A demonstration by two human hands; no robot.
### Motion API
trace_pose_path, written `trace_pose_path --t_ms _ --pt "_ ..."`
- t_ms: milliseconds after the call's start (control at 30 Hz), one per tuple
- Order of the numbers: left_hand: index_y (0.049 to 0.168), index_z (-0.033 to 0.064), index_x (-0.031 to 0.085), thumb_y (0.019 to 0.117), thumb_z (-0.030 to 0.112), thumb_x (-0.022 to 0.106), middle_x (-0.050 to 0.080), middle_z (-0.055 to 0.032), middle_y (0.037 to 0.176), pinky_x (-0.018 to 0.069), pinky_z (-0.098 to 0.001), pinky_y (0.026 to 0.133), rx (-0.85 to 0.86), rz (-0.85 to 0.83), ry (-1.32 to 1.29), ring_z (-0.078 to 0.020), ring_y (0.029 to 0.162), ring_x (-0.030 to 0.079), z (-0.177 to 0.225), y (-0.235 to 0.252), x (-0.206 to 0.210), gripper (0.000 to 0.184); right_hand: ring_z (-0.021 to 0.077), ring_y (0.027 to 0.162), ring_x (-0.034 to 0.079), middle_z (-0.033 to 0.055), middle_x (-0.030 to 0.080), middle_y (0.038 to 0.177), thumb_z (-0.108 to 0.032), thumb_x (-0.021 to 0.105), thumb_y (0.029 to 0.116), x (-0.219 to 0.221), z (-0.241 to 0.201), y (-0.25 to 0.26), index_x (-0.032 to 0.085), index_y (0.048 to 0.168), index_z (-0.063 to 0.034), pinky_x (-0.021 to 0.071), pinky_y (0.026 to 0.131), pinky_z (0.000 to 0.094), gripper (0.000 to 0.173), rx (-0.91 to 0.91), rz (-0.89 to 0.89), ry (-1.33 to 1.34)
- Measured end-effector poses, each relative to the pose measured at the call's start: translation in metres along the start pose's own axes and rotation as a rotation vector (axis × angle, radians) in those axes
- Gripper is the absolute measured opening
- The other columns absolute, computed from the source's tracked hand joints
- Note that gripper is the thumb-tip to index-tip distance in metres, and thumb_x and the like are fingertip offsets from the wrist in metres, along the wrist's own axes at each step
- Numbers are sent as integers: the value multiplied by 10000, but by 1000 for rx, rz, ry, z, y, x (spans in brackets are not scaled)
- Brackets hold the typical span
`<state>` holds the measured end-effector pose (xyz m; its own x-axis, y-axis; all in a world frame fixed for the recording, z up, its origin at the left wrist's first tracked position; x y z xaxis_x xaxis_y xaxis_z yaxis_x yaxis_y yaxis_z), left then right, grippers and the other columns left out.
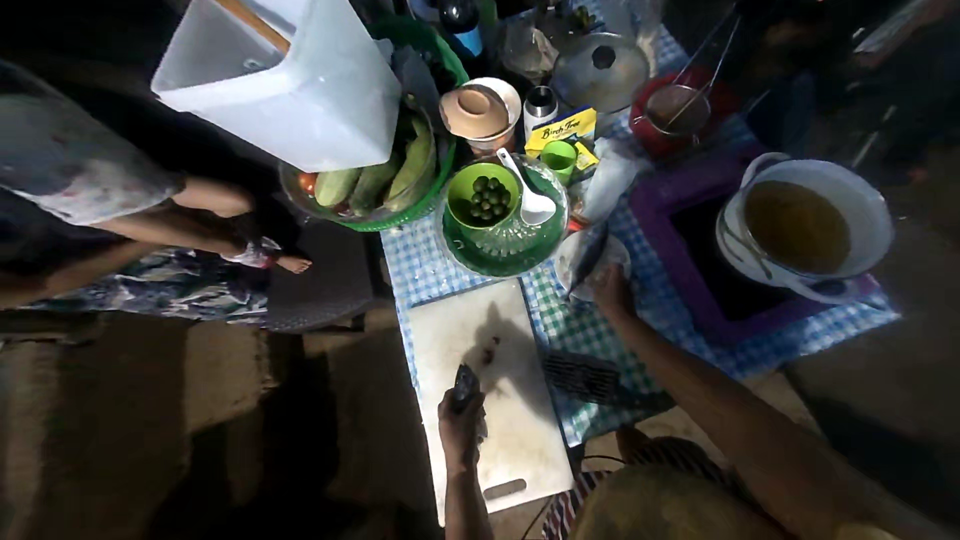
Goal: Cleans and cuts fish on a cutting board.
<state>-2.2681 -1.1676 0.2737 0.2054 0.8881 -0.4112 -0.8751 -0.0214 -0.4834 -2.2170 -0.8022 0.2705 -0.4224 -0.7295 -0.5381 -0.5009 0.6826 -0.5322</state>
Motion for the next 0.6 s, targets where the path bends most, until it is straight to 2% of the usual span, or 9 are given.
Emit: trace_pose_path --t_ms 67,133,200,267,300,367,433,500,600 --pt "1226 -49 581 885 2 713 581 -137 951 509 -259 545 -2 -39 -16 -125 639 572 8 -11 15 369 438 1172 638 287 600 1334 -345 708 973 9 -14 21 298 1537 -4 513 972 593 777 70 116 30" --pt "1267 -58 565 885 -2 711 588 -163 1025 524 -284 585 9 -124 -1 -148 687 586 20 -20 37 412 430 1199 630 257 555 1428 -354 771 914 22 -21 37 154 1614 -42 514 962 608 984 97 168 -58" --pt "1276 -72 557 876 -19 721 570 -194 1126 543 -291 633 44 -239 28 -163 755 606 34 -27 63 436 435 1232 612 253 470 1519 -221 799 864 29 -25 44 34 1638 -41 523 956 604 1103 96 187 -144" --pt "1231 -70 580 873 -13 730 564 -189 1137 545 -273 650 95 -344 66 -158 783 612 51 -28 88 393 454 1237 602 283 473 1497 -119 770 866 22 -29 42 16 1635 -44 520 959 615 1080 107 152 -133" --pt "1229 -66 586 880 9 737 563 -194 1158 548 -285 682 120 -386 107 -172 823 616 59 -26 100 388 458 1228 606 295 492 1471 -107 740 892 15 -27 40 50 1628 -40 518 965 613 1012 123 127 -88" --pt "1234 -73 601 893 68 747 560 -233 1252 535 -356 865 217 -442 253 -248 1024 609 82 -19 120 397 445 1132 645 316 533 1399 -179 702 959 -2 -14 38 153 1608 -22 549 911 576 864 149 78 50" --pt "1255 -72 613 879 101 763 554 -263 1322 507 -432 977 297 -461 403 -327 1156 594 107 -10 144 440 418 1084 646 311 557 1351 -201 711 958 -16 6 35 270 1569 -3 555 874 536 780 166 70 203" --pt "1287 -66 605 882 142 774 547 -283 1356 491 -476 1024 356 -481 486 -376 1211 584 126 1 175 485 392 1147 611 300 554 1356 -176 766 912 -28 29 26 332 1526 29 526 932 523 780 159 96 344" --pt "1331 -25 601 899 189 749 513 -279 1423 469 -514 1055 406 -455 570 -422 1273 545 151 20 227 504 340 1031 616 282 572 1290 -175 790 890 -40 47 17 381 1473 57 532 858 488 749 140 154 383"
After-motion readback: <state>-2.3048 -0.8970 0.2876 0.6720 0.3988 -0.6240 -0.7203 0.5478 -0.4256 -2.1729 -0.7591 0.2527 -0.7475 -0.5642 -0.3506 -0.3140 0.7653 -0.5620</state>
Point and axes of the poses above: each hand's wrist, its own y-axis towards the middle knuckle, its own x-axis out of the palm, z = x × y, the point moved 6 cm from there along y, towards the middle knuckle
